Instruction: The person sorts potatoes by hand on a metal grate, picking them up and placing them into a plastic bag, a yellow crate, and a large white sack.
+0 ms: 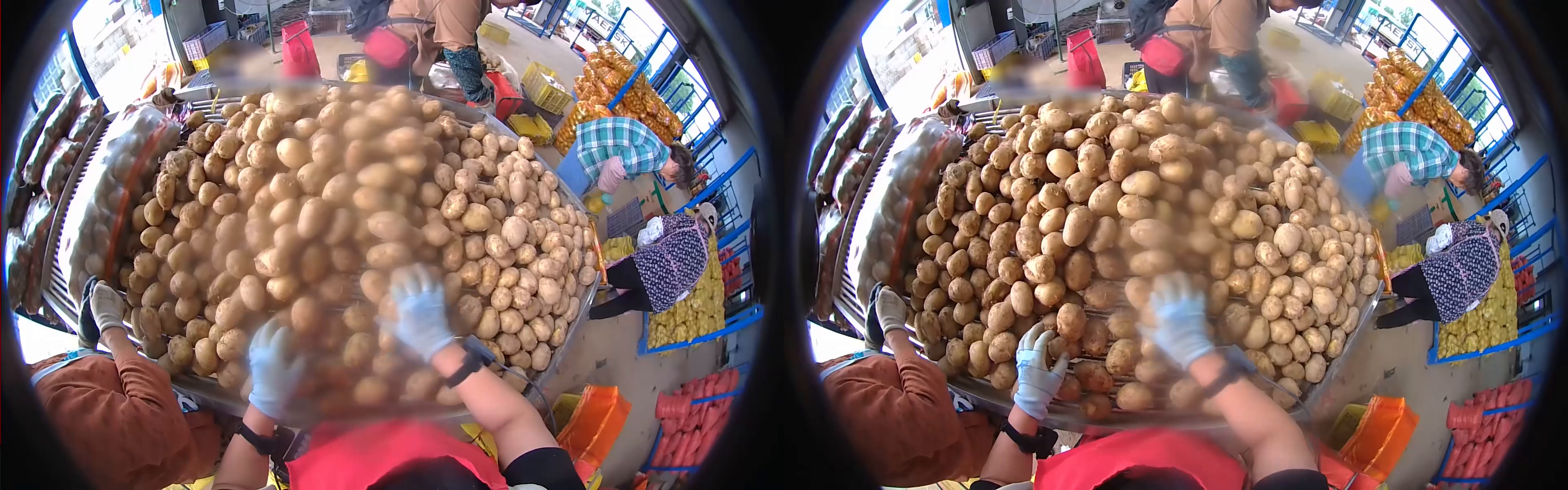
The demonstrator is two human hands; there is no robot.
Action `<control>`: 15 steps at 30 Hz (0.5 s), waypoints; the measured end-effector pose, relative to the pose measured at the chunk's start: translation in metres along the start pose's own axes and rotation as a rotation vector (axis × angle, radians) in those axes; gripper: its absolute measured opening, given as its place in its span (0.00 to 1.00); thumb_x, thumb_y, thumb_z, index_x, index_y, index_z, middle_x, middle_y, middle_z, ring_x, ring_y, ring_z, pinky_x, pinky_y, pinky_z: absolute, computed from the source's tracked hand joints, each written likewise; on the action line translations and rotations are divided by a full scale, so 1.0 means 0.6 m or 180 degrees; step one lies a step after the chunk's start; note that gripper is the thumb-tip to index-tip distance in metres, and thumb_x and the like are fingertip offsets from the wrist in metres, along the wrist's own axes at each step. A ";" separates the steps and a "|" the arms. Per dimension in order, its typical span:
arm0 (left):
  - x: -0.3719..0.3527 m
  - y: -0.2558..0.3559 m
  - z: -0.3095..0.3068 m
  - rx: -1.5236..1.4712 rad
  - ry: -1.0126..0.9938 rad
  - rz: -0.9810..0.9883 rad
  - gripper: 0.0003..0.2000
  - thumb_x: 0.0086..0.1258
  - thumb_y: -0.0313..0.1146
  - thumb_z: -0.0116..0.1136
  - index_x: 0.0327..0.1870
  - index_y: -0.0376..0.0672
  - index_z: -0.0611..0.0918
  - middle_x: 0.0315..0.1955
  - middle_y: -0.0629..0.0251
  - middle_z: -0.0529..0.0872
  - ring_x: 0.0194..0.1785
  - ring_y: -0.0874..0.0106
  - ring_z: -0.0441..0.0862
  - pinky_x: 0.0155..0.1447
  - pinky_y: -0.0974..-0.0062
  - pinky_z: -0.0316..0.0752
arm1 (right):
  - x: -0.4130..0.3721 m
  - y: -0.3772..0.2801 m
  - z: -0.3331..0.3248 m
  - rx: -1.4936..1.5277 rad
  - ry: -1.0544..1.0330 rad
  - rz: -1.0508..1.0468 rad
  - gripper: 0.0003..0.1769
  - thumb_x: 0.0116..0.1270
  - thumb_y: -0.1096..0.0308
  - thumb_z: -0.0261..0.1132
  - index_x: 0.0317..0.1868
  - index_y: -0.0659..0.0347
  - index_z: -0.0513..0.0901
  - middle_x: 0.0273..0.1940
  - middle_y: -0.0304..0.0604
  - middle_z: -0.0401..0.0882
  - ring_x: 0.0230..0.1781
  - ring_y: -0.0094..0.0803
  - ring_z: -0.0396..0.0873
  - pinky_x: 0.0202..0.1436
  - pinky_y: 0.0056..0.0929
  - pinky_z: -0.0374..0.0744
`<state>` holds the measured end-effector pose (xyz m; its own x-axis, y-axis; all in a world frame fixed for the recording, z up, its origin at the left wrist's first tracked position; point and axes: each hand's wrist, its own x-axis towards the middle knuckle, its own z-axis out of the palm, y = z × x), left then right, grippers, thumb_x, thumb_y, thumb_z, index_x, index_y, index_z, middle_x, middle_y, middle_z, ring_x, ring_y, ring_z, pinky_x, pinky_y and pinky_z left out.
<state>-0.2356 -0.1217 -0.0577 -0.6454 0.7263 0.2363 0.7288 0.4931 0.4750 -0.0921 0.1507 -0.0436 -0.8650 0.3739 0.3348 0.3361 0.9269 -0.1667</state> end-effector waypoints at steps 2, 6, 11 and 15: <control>0.018 0.013 0.009 -0.0149 0.0110 0.0224 0.26 0.57 0.31 0.71 0.59 0.40 0.80 0.63 0.49 0.78 0.66 0.47 0.74 0.71 0.54 0.69 | -0.053 0.076 0.021 -0.0595 -0.0216 0.0467 0.41 0.48 0.45 0.78 0.63 0.50 0.78 0.74 0.49 0.60 0.74 0.54 0.59 0.69 0.66 0.65; 0.117 0.061 0.027 -0.0292 0.0080 0.0778 0.23 0.58 0.30 0.69 0.57 0.41 0.80 0.60 0.51 0.80 0.64 0.50 0.75 0.69 0.55 0.71 | -0.125 0.195 -0.002 -0.0915 -0.0407 0.1937 0.45 0.55 0.42 0.76 0.69 0.54 0.72 0.78 0.51 0.58 0.72 0.57 0.64 0.70 0.64 0.65; 0.232 0.015 0.112 0.0738 -0.0045 0.0576 0.25 0.63 0.33 0.62 0.62 0.37 0.77 0.62 0.50 0.79 0.65 0.52 0.75 0.70 0.56 0.69 | -0.249 0.152 -0.067 -0.0330 0.0096 0.1792 0.34 0.61 0.52 0.72 0.63 0.61 0.76 0.63 0.54 0.75 0.64 0.54 0.72 0.68 0.54 0.69; 0.269 -0.013 0.184 0.0930 -0.0236 0.0423 0.27 0.59 0.29 0.62 0.62 0.33 0.74 0.61 0.44 0.77 0.68 0.46 0.70 0.72 0.51 0.64 | -0.364 0.079 -0.057 -0.0127 0.0024 0.1842 0.31 0.61 0.55 0.69 0.62 0.62 0.79 0.63 0.55 0.75 0.64 0.55 0.73 0.67 0.52 0.71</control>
<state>-0.3203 0.0444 -0.1168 -0.5298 0.8210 0.2125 0.8472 0.5005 0.1783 0.1255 0.1141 -0.0928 -0.5336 0.8202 0.2063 0.7674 0.5720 -0.2897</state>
